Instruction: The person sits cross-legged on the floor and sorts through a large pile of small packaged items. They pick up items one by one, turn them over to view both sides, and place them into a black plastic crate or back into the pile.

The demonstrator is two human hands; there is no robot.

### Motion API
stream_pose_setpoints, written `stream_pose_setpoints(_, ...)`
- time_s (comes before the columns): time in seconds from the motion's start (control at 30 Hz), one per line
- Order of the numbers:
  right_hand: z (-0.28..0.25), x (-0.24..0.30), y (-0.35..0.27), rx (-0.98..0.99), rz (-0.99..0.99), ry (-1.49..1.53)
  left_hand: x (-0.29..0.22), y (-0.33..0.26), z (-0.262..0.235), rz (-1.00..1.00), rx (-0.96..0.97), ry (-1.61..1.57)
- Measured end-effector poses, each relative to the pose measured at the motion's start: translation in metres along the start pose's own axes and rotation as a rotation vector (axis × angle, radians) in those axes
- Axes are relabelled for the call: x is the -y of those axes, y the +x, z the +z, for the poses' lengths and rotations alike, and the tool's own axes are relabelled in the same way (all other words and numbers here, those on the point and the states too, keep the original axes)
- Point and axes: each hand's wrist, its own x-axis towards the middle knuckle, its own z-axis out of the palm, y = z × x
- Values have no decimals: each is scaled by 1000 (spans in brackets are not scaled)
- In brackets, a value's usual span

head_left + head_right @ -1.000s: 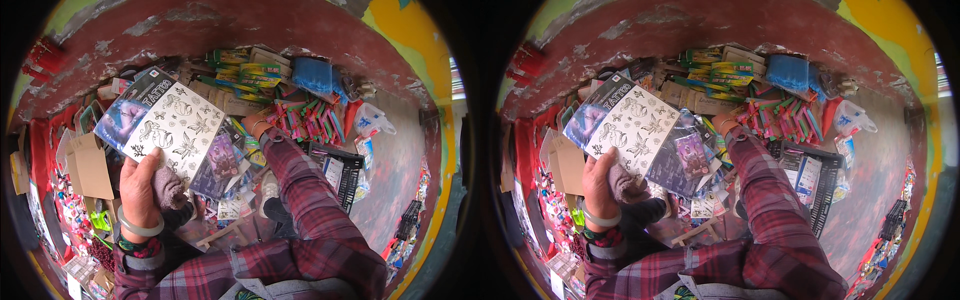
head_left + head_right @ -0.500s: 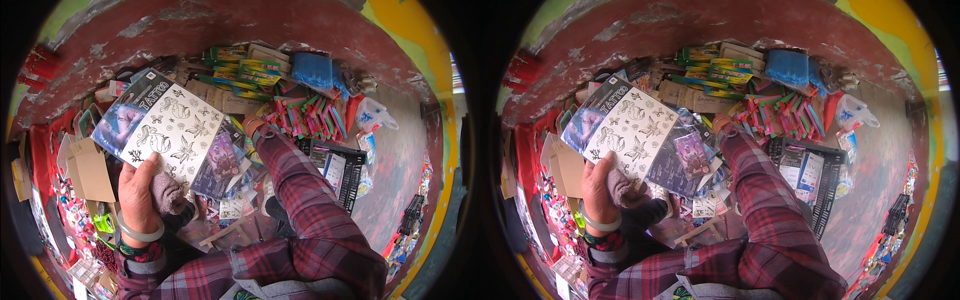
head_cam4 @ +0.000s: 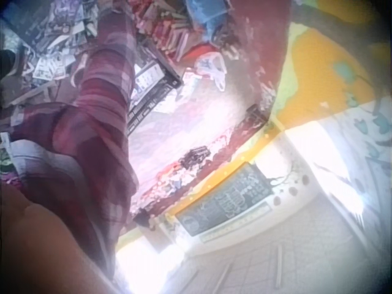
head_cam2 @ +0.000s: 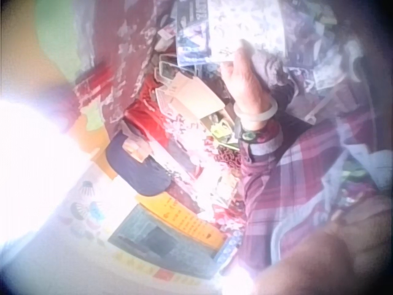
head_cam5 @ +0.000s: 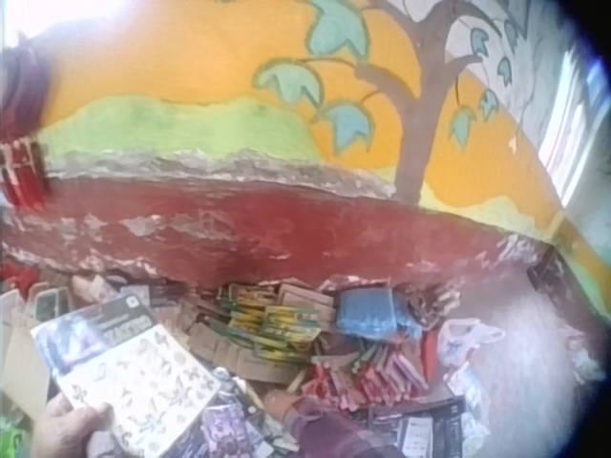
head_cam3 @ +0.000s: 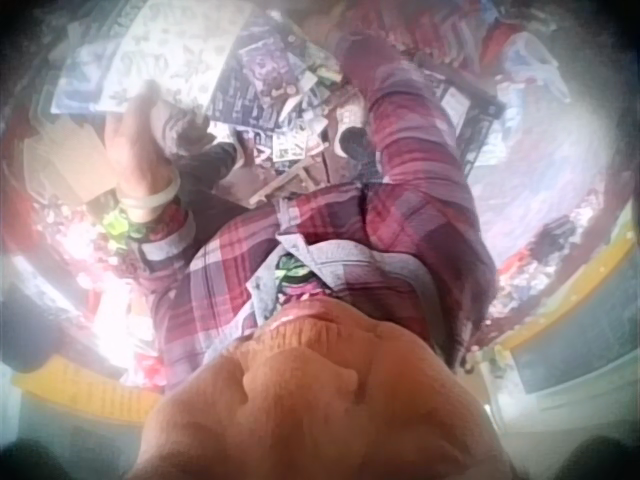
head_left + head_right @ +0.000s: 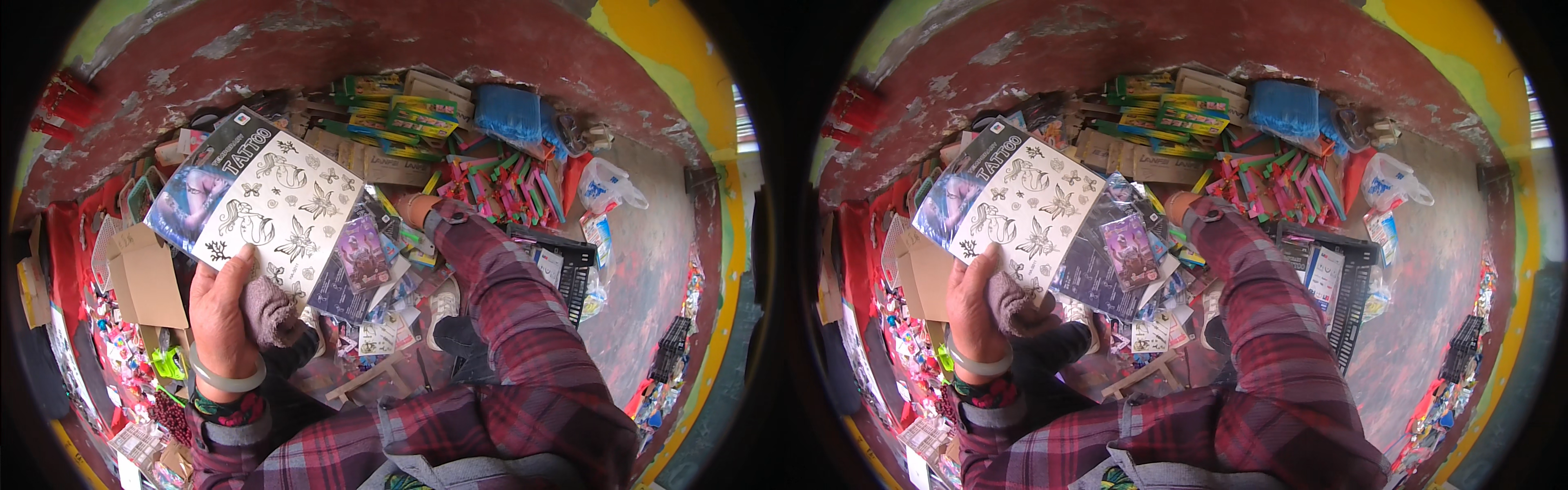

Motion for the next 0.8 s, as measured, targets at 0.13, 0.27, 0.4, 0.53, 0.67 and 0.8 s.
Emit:
stream_pose_setpoints(0.13,5,3,-23,-114,-87,-38,-7,1,-5,24,-12,9)
stream_pose_setpoints(0.27,28,3,-65,-498,-188,-66,-9,2,-13,7,24,-6)
stream_pose_setpoints(0.4,36,-10,-92,-832,-260,-192,-11,-2,-10,8,17,-49)
stream_pose_setpoints(0.53,5,-24,-125,-1069,-289,-155,-10,-2,-11,8,27,-78)
stream_pose_setpoints(0.67,-14,-30,-158,-1262,-179,-10,-6,3,-13,62,18,-34)
stream_pose_setpoints(0.8,-25,-32,-159,-1297,43,623,-3,5,-12,78,54,-73)
